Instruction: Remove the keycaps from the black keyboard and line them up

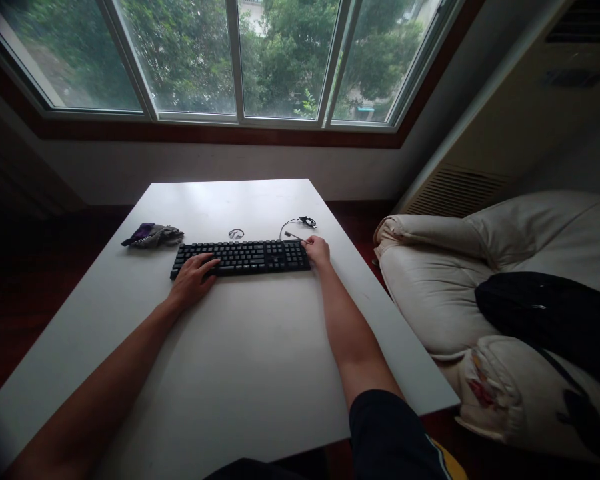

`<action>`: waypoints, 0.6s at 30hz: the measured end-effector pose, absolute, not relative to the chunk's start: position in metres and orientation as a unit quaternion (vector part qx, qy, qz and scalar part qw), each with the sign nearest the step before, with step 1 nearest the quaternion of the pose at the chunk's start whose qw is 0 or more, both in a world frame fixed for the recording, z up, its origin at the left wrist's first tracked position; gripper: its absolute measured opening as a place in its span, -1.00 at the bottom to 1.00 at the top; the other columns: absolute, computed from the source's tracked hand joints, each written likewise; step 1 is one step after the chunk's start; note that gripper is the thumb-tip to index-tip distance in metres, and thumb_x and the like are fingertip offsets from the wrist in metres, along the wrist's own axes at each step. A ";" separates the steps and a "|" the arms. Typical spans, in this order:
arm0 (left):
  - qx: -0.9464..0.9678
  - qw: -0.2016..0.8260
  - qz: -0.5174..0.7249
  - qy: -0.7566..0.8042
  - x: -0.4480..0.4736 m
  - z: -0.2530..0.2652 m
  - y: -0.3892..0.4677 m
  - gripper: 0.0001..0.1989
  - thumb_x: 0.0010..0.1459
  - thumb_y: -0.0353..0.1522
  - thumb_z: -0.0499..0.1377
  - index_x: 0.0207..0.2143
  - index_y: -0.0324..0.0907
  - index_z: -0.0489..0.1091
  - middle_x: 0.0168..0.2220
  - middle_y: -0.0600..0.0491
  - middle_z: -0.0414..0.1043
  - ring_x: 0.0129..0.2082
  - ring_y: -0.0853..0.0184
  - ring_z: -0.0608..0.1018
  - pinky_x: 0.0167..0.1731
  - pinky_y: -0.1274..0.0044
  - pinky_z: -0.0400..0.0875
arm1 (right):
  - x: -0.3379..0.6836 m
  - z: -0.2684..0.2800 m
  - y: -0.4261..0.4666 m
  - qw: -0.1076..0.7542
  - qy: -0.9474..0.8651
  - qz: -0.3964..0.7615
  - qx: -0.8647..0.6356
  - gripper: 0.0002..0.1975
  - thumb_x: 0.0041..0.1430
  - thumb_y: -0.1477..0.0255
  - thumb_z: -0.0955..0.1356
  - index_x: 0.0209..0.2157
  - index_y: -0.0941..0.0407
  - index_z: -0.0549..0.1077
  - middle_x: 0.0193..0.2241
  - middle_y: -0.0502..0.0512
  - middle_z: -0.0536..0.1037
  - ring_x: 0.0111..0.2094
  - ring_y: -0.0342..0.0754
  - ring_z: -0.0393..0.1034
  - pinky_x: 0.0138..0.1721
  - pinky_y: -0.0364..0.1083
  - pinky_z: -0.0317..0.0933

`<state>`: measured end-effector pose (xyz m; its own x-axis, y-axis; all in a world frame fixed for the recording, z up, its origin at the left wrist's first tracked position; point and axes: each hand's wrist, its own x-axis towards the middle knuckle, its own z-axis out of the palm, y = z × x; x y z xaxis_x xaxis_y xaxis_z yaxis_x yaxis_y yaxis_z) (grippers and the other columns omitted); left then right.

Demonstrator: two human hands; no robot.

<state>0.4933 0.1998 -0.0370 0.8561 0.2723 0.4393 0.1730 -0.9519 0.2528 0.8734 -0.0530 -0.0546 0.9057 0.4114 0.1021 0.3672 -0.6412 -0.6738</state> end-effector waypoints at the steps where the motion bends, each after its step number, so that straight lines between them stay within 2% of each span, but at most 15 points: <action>1: 0.958 0.102 0.242 0.116 0.493 -0.037 0.200 -0.52 0.27 -0.29 0.12 0.24 0.01 0.38 0.31 -0.04 0.25 0.30 0.02 0.28 0.34 0.10 0.15 | 0.873 -0.054 -0.053 0.366 -0.215 0.028 -0.905 -0.78 0.11 0.19 0.43 -0.42 0.05 0.50 -0.42 0.03 0.59 -0.36 -0.03 0.40 -0.33 -0.10 0.16; 5: 0.959 0.099 0.241 0.114 0.493 -0.037 0.201 -0.52 0.28 -0.28 0.12 0.24 0.00 0.38 0.31 -0.04 0.25 0.29 0.03 0.29 0.34 0.11 0.14 | 0.876 -0.052 -0.058 0.387 -0.223 0.054 -0.893 -0.74 0.15 0.16 0.38 -0.44 0.05 0.51 -0.45 0.02 0.58 -0.38 -0.04 0.41 -0.33 -0.11 0.18; 9: 0.958 0.102 0.240 0.116 0.493 -0.036 0.200 -0.52 0.27 -0.29 0.12 0.24 0.02 0.37 0.30 -0.03 0.26 0.30 0.03 0.28 0.34 0.10 0.14 | 0.878 -0.053 -0.061 0.402 -0.232 0.072 -0.883 -0.74 0.10 0.16 0.40 -0.45 0.07 0.51 -0.49 0.01 0.56 -0.40 -0.05 0.39 -0.36 -0.13 0.19; 15: 0.958 0.103 0.241 0.114 0.493 -0.037 0.201 -0.52 0.27 -0.30 0.13 0.24 0.01 0.38 0.31 -0.03 0.25 0.29 0.03 0.29 0.33 0.11 0.15 | 0.875 -0.055 -0.055 0.386 -0.215 0.059 -0.895 -0.79 0.05 0.21 0.44 -0.45 0.07 0.50 -0.48 -0.01 0.55 -0.43 -0.08 0.34 -0.38 -0.13 0.15; 18: 0.958 0.102 0.241 0.114 0.493 -0.037 0.201 -0.52 0.27 -0.30 0.13 0.24 0.00 0.38 0.31 -0.04 0.25 0.29 0.03 0.29 0.33 0.12 0.15 | 0.872 -0.052 -0.056 0.423 -0.213 0.049 -0.879 -0.74 0.03 0.17 0.44 -0.47 0.08 0.47 -0.53 -0.02 0.51 -0.46 -0.08 0.31 -0.40 -0.13 0.14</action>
<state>0.4931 0.2010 -0.0373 0.8580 0.2677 0.4383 0.1689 -0.9530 0.2513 0.8720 -0.0560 -0.0519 0.9041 0.4168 0.0943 0.3340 -0.5517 -0.7642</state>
